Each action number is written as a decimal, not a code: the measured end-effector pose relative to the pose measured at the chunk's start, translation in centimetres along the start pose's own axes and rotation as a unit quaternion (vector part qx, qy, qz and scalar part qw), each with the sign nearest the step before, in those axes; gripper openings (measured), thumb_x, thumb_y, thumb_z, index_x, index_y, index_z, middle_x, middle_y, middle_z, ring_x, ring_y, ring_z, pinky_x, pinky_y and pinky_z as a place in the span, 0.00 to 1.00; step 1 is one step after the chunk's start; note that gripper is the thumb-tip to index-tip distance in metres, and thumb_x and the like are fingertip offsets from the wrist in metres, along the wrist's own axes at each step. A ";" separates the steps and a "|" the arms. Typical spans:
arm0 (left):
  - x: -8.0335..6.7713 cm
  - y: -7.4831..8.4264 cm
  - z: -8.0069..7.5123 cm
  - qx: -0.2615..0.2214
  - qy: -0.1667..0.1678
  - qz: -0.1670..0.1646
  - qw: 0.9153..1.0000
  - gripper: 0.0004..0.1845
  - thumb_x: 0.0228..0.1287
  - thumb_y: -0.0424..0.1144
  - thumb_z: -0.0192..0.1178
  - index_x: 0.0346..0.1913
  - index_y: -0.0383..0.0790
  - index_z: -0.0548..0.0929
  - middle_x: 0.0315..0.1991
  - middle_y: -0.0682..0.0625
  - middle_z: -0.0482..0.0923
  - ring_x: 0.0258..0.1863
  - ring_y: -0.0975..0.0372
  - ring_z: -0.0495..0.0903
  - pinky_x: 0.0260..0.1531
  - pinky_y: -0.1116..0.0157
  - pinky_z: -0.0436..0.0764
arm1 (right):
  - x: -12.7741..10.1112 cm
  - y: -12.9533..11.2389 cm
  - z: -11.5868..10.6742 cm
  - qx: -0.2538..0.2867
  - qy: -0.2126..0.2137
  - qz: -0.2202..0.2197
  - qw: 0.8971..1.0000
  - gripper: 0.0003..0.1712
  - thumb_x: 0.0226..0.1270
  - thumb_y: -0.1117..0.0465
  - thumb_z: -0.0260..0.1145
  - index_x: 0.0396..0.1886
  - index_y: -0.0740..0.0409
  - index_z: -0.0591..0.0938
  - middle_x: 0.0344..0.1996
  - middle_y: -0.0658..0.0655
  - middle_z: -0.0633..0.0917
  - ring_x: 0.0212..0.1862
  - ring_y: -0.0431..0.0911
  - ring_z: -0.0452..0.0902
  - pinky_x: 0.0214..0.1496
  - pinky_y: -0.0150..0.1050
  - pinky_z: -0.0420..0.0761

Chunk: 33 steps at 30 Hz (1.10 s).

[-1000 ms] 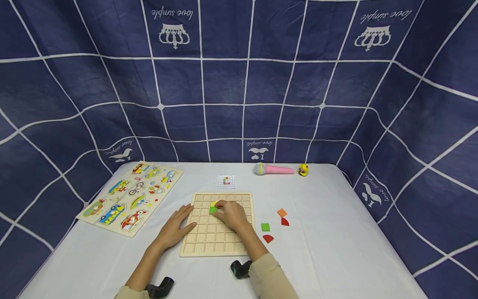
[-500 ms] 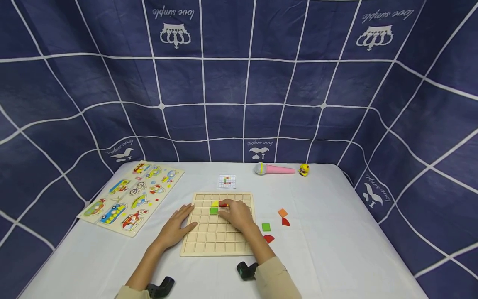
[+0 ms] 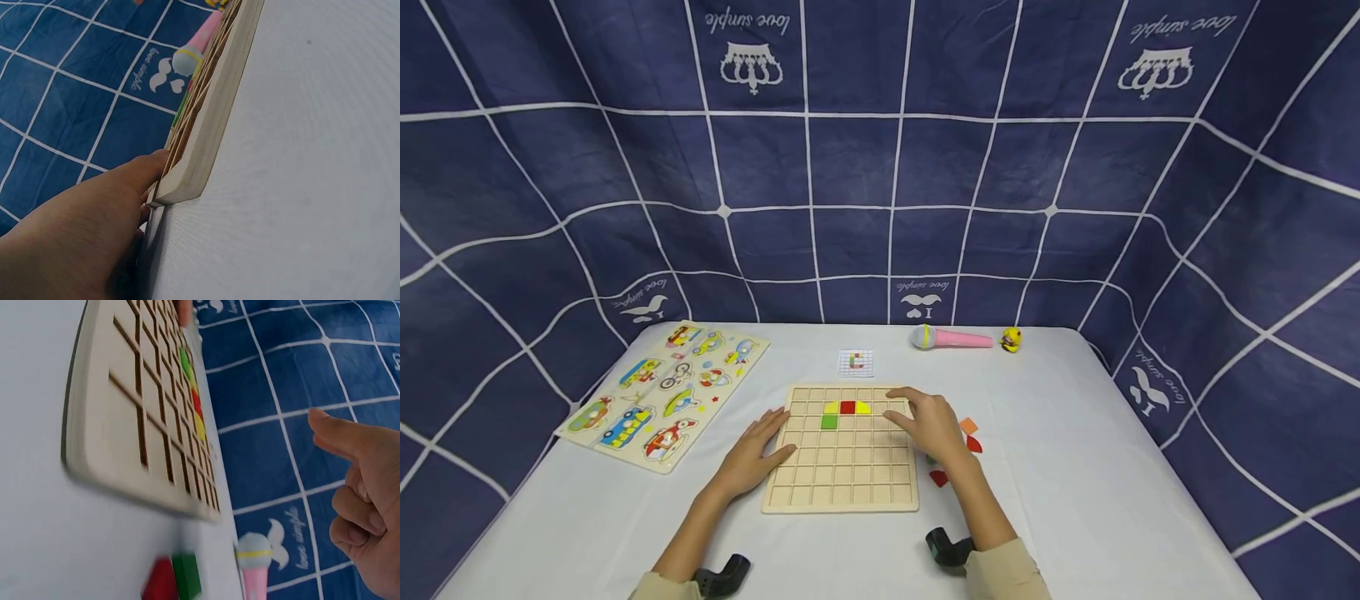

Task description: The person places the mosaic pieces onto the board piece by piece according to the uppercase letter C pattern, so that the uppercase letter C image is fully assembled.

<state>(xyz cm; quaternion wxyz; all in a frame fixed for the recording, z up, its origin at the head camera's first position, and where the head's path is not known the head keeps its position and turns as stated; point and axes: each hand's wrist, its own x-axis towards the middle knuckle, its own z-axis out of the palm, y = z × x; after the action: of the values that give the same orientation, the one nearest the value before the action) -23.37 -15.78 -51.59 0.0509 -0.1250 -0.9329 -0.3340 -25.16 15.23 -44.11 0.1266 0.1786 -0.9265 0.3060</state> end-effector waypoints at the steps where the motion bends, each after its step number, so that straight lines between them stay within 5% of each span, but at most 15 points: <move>1: 0.0 0.0 0.0 0.002 -0.002 -0.002 1.000 0.33 0.60 0.51 0.56 0.65 0.42 0.63 0.68 0.48 0.55 0.69 0.54 0.48 0.68 0.55 0.47 | -0.4 0.4 -0.5 -0.002 0.001 0.006 1.000 0.18 0.53 0.48 0.67 0.44 0.45 0.81 0.10 0.44 0.56 0.15 0.36 0.48 0.15 0.28 0.50; 10: 0.0 -0.3 0.4 0.004 -0.008 -0.001 1.000 0.34 0.60 0.53 0.54 0.66 0.43 0.61 0.68 0.49 0.54 0.69 0.55 0.47 0.68 0.55 0.47 | -3.5 3.8 -3.0 -0.009 0.013 0.061 0.998 0.16 0.50 0.49 0.69 0.40 0.46 0.83 0.11 0.45 0.60 0.15 0.35 0.51 0.15 0.28 0.54; 21: 0.1 -0.5 0.4 0.012 -0.006 0.004 1.000 0.34 0.60 0.54 0.54 0.66 0.43 0.61 0.68 0.49 0.54 0.69 0.55 0.47 0.67 0.55 0.47 | -5.7 6.9 -1.8 -0.006 -0.038 0.109 0.993 0.17 0.45 0.55 0.73 0.38 0.47 0.84 0.11 0.48 0.63 0.16 0.37 0.53 0.16 0.29 0.56; 33: 0.2 -0.6 0.3 0.011 -0.004 0.000 1.000 0.34 0.60 0.54 0.54 0.66 0.44 0.61 0.68 0.49 0.54 0.69 0.55 0.47 0.67 0.54 0.48 | -5.9 7.6 -0.9 -0.019 -0.075 0.101 0.992 0.14 0.44 0.53 0.73 0.35 0.44 0.84 0.08 0.46 0.64 0.14 0.37 0.53 0.16 0.29 0.56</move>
<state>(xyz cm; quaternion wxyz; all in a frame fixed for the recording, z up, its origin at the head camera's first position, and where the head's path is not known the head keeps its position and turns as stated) -23.68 -16.00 -52.14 0.0480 -0.1256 -0.9367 -0.3232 -22.83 22.98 -49.43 0.0281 0.1037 -0.9524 0.2854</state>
